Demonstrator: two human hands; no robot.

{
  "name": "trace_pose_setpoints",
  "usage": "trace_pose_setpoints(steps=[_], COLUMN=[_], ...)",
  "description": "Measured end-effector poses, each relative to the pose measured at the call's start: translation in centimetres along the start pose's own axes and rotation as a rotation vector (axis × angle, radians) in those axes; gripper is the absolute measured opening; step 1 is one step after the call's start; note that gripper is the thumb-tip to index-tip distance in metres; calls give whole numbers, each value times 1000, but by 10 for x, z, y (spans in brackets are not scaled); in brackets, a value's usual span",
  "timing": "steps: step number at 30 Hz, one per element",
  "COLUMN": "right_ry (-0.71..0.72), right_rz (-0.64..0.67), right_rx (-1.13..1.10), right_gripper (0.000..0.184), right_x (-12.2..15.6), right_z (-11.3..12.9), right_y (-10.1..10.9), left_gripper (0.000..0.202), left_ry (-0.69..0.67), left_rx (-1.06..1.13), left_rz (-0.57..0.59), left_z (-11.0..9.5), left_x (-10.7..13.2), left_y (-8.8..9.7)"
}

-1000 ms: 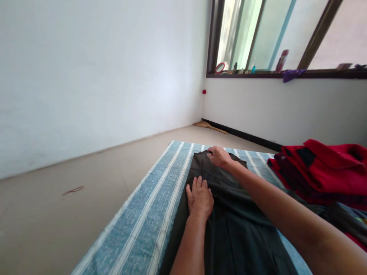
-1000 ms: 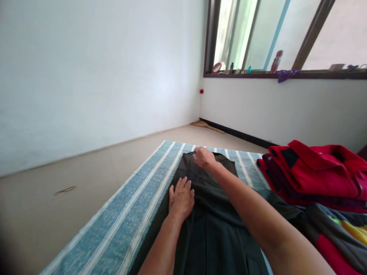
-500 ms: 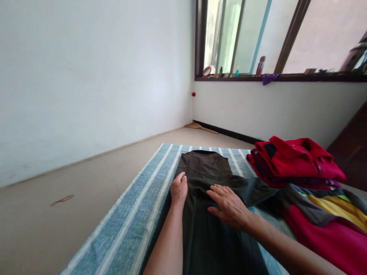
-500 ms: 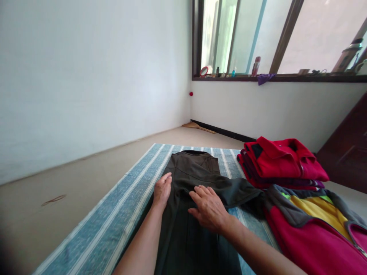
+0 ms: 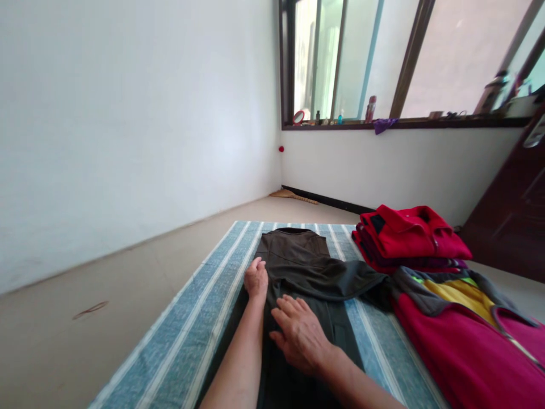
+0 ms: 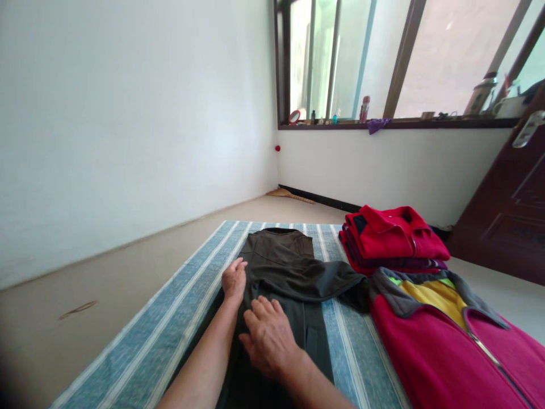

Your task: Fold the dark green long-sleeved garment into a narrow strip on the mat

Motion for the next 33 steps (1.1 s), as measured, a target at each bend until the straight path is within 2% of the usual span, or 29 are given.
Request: trace_pose_setpoints(steps=[3,6,12,15,19,23,27,30,33], right_ry=[-23,-52,-61,-70,-113,-193,-262,-296,-333], right_rz=[52,73,6,-44,-144,-253,-343,-381,-390], right_rx=[-20,-12,-1,-22,-41,-49,-91,-91,-63], right_gripper=[27,24,18,14,18,24,28,29,30], right_x=[3,8,29,49,84,121,152,168,179], right_z=[0,-5,-1,-3,-16,-38,-59,-67,-71], right_y=[-14,-17,0,10,25,45,61,67,68], left_gripper=[34,29,19,17,20,26,35,43,50], left_ry=[-3,-6,-127,-242,-383,-481,-536,-605,-580], left_rx=[-11,-37,-163,-268,-393,-460,-521,-614,-695], left_rz=[2,24,140,250,378,444,454,461,479], left_z=[1,-2,-29,-43,-44,-26,-7,2,12], left_x=[-2,-5,-7,4,43,97,154,195,219], left_y=[-2,-4,9,21,42,74,103,110,108])
Point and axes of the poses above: each hand's wrist, its own x-axis away from the middle knuckle, its own y-axis out of the back of the hand, z = x × y, the point moved 10 cm from there along -x, towards the middle knuckle, and after that the axes turned 11 degrees about -x, right-handed, at the moved point
